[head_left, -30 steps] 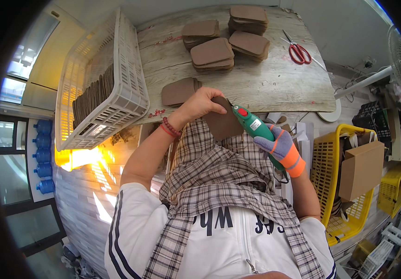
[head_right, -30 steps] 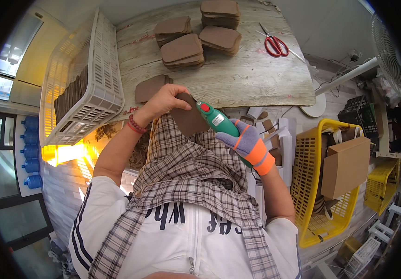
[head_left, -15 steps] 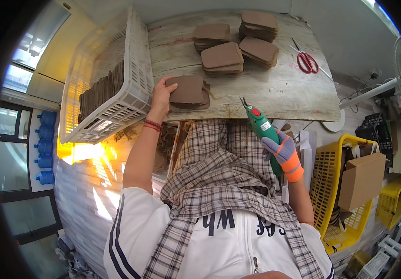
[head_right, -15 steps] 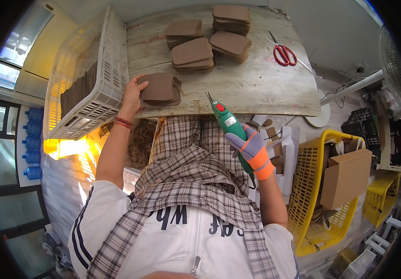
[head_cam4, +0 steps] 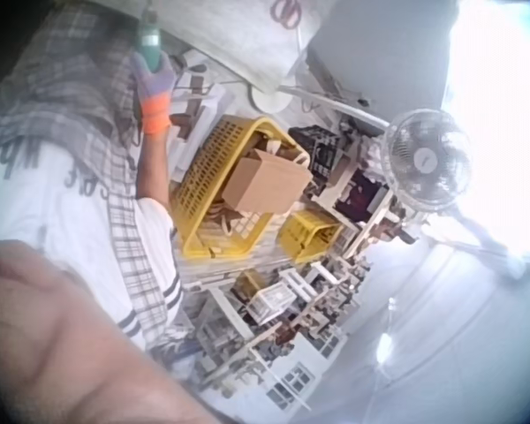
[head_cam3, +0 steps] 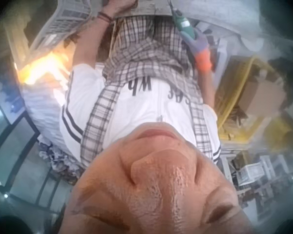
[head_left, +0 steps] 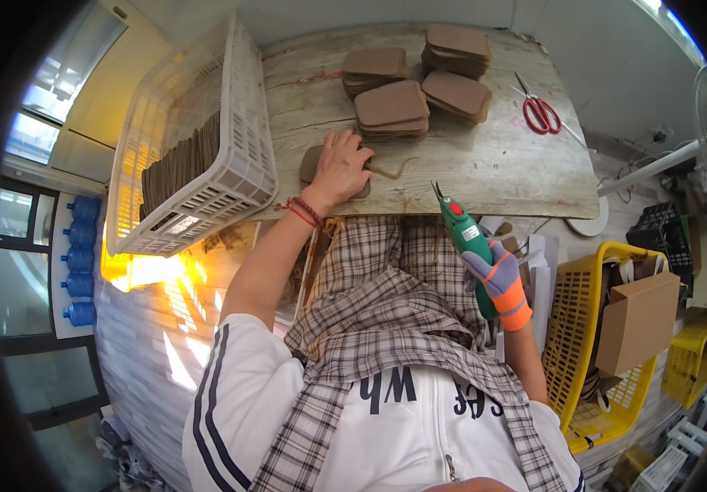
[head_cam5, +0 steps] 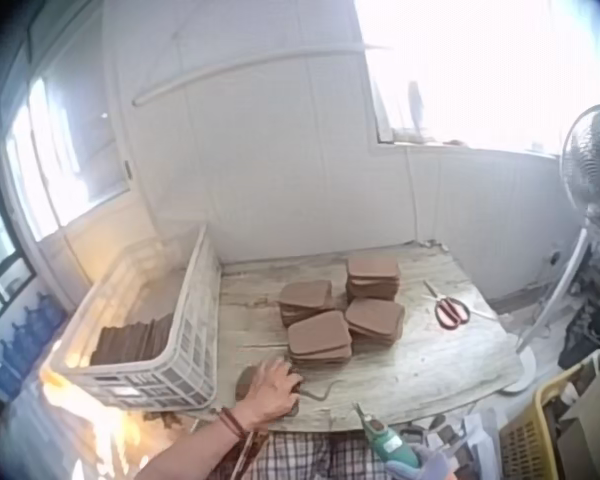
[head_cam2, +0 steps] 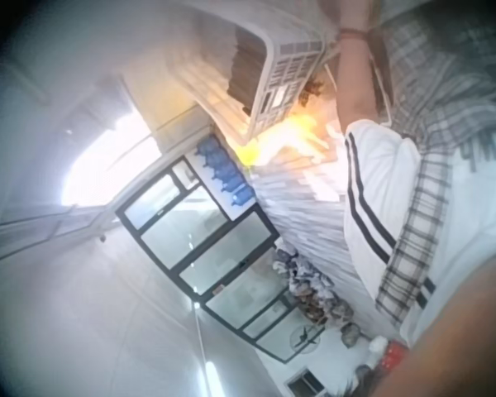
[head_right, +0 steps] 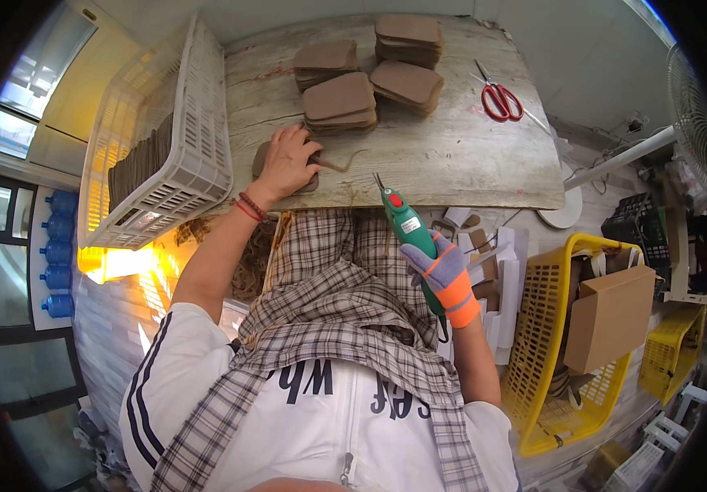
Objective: The person uses a rotary tool to trim the edges of multiple brown cardboard pieces on a workbench. They pick up each piece, smooth the edges with the tool, and place the finished pieces into a white basket.
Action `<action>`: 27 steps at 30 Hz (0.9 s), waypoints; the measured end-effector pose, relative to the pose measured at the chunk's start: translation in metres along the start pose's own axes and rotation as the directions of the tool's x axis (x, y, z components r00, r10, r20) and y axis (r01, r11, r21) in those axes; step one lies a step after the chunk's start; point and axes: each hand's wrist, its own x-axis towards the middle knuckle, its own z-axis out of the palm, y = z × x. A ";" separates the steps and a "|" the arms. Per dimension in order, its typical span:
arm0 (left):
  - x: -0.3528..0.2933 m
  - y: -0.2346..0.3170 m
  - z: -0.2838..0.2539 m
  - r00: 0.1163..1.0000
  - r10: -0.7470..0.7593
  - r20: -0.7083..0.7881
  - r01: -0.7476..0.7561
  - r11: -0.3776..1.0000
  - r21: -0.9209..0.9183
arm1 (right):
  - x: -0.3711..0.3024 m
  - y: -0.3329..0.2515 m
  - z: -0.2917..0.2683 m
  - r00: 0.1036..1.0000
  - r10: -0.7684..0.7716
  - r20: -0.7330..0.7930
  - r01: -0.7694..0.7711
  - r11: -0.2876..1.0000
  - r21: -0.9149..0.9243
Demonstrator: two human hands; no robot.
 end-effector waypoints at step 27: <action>-0.056 0.034 -0.095 0.705 -0.038 0.708 0.092 0.995 -0.038 | -0.005 0.028 -0.018 0.989 -0.031 -0.146 0.033 0.999 0.007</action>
